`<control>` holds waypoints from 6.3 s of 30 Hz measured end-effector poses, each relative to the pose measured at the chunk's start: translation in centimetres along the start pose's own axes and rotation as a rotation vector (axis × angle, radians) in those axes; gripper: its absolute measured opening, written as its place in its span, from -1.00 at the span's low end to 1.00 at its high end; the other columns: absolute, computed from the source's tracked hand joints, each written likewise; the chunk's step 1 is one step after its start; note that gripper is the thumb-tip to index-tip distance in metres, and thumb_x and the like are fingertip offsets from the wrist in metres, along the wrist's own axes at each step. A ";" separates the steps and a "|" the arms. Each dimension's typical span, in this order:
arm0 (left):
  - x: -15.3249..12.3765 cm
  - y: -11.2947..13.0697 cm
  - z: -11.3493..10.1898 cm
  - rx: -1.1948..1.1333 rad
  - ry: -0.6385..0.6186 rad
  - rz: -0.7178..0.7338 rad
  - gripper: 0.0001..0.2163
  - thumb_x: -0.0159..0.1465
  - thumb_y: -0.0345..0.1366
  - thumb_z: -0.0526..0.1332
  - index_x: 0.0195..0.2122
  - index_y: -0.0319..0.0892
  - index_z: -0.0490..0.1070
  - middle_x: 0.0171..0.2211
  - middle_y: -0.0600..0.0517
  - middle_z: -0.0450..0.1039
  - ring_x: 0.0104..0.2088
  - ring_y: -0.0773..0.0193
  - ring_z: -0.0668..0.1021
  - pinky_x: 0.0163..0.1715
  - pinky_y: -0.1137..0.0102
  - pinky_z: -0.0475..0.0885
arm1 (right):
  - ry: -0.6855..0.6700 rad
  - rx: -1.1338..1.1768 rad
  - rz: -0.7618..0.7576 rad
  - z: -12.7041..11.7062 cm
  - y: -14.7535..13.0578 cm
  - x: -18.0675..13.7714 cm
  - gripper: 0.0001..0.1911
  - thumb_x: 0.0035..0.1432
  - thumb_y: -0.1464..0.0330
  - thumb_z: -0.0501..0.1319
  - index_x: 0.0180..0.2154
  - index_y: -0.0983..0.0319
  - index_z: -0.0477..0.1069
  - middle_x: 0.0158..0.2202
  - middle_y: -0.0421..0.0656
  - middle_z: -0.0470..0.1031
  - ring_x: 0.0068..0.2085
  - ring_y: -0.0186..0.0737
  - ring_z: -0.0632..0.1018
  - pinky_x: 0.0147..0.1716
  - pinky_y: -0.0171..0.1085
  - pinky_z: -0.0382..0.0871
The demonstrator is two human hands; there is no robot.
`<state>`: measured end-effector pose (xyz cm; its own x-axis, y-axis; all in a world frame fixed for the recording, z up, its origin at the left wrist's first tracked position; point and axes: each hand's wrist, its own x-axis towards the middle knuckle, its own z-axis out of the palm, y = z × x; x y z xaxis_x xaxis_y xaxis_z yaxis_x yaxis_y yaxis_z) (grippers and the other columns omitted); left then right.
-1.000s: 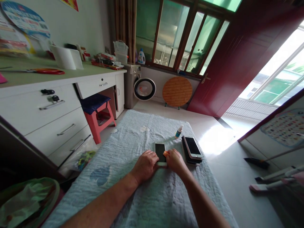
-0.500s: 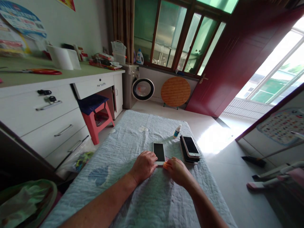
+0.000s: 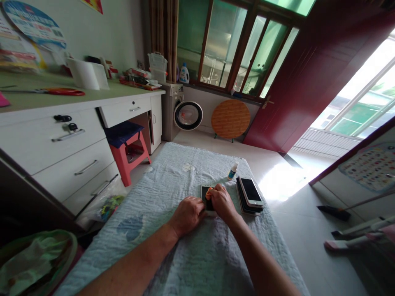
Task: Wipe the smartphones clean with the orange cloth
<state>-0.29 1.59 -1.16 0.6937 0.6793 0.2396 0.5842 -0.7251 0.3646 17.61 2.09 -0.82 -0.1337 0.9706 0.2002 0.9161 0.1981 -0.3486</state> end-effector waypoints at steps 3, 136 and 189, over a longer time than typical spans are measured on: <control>0.1 0.1 -0.2 0.007 -0.004 -0.016 -0.86 0.33 -0.26 0.19 -0.34 -0.14 0.46 -0.31 0.01 0.51 -0.24 0.13 0.53 -0.16 0.30 0.38 | 0.001 -0.072 0.057 0.2 0.1 1.9 -0.70 0.28 0.49 0.04 -0.30 0.23 0.55 -0.26 -0.10 0.38 -0.21 -0.23 0.37 -0.12 -0.31 0.19; 0.5 -3.0 0.3 -0.112 -0.099 -0.027 -0.47 0.28 0.03 0.19 0.22 -0.07 0.29 0.28 -0.07 0.23 0.25 0.01 0.30 0.26 0.06 0.10 | -0.075 0.216 -0.149 -0.6 -2.3 -3.4 -0.81 0.18 0.55 0.15 -0.34 0.21 0.49 -0.31 -0.17 0.33 -0.24 -0.30 0.39 -0.19 -0.35 0.26; 0.8 -2.5 0.7 -0.057 -0.060 -0.090 -0.60 0.32 -0.16 0.21 0.17 -0.05 0.36 0.25 -0.01 0.29 0.22 0.05 0.34 0.25 0.08 0.14 | -0.183 0.077 -0.027 -2.2 -1.9 -4.3 -0.88 0.16 0.55 0.09 -0.34 0.22 0.31 -0.30 -0.15 0.41 -0.25 -0.26 0.42 -0.23 -0.34 0.20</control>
<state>-0.89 3.85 -2.55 0.6645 0.7321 0.1499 0.6215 -0.6528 0.4331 17.30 -2.76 0.98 -0.2305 0.9721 0.0426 0.8806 0.2270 -0.4159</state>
